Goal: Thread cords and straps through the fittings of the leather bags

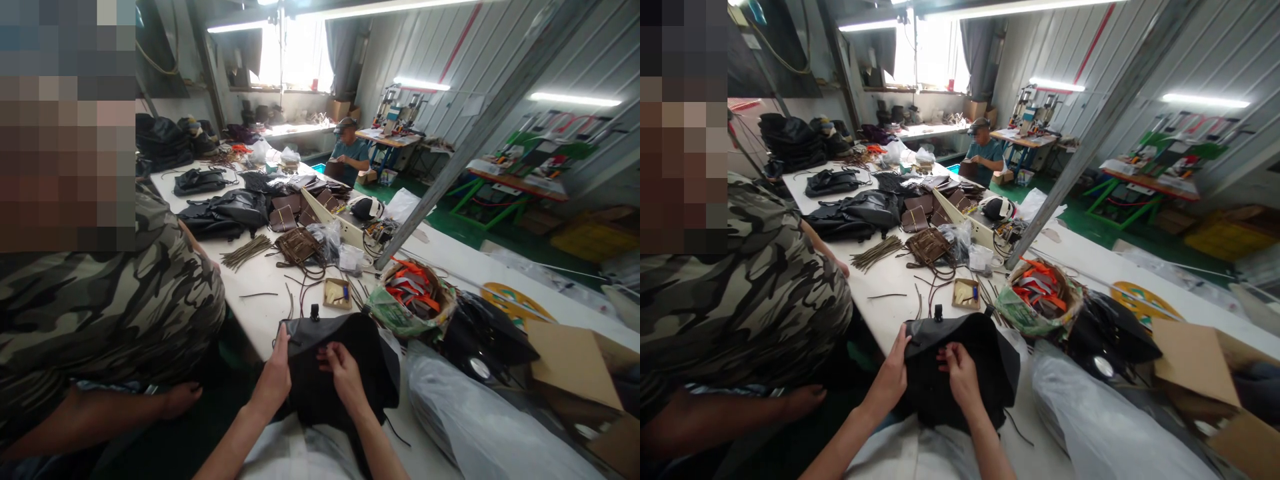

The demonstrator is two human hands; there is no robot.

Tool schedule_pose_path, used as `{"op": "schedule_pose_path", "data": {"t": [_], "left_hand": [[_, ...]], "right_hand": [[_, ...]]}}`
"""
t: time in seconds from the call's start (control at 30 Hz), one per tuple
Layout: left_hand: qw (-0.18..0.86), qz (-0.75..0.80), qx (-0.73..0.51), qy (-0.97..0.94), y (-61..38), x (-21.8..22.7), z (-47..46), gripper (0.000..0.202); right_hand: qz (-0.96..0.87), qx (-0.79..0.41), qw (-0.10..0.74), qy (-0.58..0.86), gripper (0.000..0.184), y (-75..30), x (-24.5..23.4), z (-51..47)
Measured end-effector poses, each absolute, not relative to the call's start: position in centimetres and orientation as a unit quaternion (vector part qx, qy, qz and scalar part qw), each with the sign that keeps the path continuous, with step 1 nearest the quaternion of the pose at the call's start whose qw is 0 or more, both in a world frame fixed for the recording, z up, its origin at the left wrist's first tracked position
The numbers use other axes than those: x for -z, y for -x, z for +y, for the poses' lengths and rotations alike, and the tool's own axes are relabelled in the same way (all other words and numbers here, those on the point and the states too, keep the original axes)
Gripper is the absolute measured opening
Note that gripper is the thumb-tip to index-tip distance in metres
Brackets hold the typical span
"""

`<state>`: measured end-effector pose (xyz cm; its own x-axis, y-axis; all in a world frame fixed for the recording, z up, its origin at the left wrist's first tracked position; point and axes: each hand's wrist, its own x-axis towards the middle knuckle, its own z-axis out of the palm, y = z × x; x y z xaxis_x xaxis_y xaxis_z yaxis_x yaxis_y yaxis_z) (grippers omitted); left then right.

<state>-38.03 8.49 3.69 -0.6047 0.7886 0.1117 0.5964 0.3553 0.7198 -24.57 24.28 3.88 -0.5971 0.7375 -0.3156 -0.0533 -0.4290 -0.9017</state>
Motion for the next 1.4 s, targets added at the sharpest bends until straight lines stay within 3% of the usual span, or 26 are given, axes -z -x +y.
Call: {"op": "schedule_pose_path", "data": {"t": [0.13, 0.27, 0.4, 0.53, 0.67, 0.8, 0.93, 1.0, 1.2, 1.3, 1.4], "left_hand": [[0.093, 0.837, -0.376, -0.387, 37.7, -3.4, 7.9, 0.103], [0.045, 0.865, -0.345, -0.362, 37.7, -3.1, 7.6, 0.096], [0.105, 0.853, -0.399, -0.319, 38.1, -1.8, 7.1, 0.093], [0.184, 0.825, -0.448, -0.292, 38.4, -1.4, 6.6, 0.096], [0.188, 0.816, -0.444, -0.318, 38.3, -2.1, 6.2, 0.093], [0.185, 0.817, -0.396, -0.375, 38.2, -3.3, 5.9, 0.079], [0.170, 0.819, -0.344, -0.426, 37.7, -4.0, 5.3, 0.086], [0.142, 0.818, -0.324, -0.453, 37.4, -4.3, 5.1, 0.094], [0.105, 0.821, -0.220, -0.516, 36.9, -7.3, 6.4, 0.091], [0.076, 0.813, -0.181, -0.548, 36.9, -9.2, 7.8, 0.084], [0.064, 0.784, -0.196, -0.585, 37.1, -9.9, 9.1, 0.057]], "right_hand": [[-0.463, -0.709, 0.319, 0.425, 0.064, 20.5, -4.7, 27.7], [-0.403, -0.754, 0.338, 0.392, 0.051, 17.0, -7.2, 28.6], [-0.294, -0.812, 0.362, 0.352, 0.040, 14.7, -9.8, 28.9], [-0.212, -0.801, 0.441, 0.344, 0.029, 13.1, -11.8, 30.5], [-0.204, -0.800, 0.476, 0.304, 0.020, 12.6, -13.5, 31.9], [-0.212, -0.789, 0.483, 0.314, 0.031, 12.9, -14.5, 32.3], [-0.258, -0.742, 0.507, 0.353, 0.051, 13.1, -14.1, 31.8], [-0.353, -0.698, 0.488, 0.388, 0.045, 13.3, -13.3, 31.0], [-0.788, -0.472, 0.248, 0.308, 0.018, 16.3, -9.6, 27.2], [-0.816, -0.433, 0.233, 0.303, 0.026, 18.3, -7.7, 25.5], [-0.799, -0.456, 0.220, 0.325, 0.046, 19.6, -6.3, 24.7]]}}
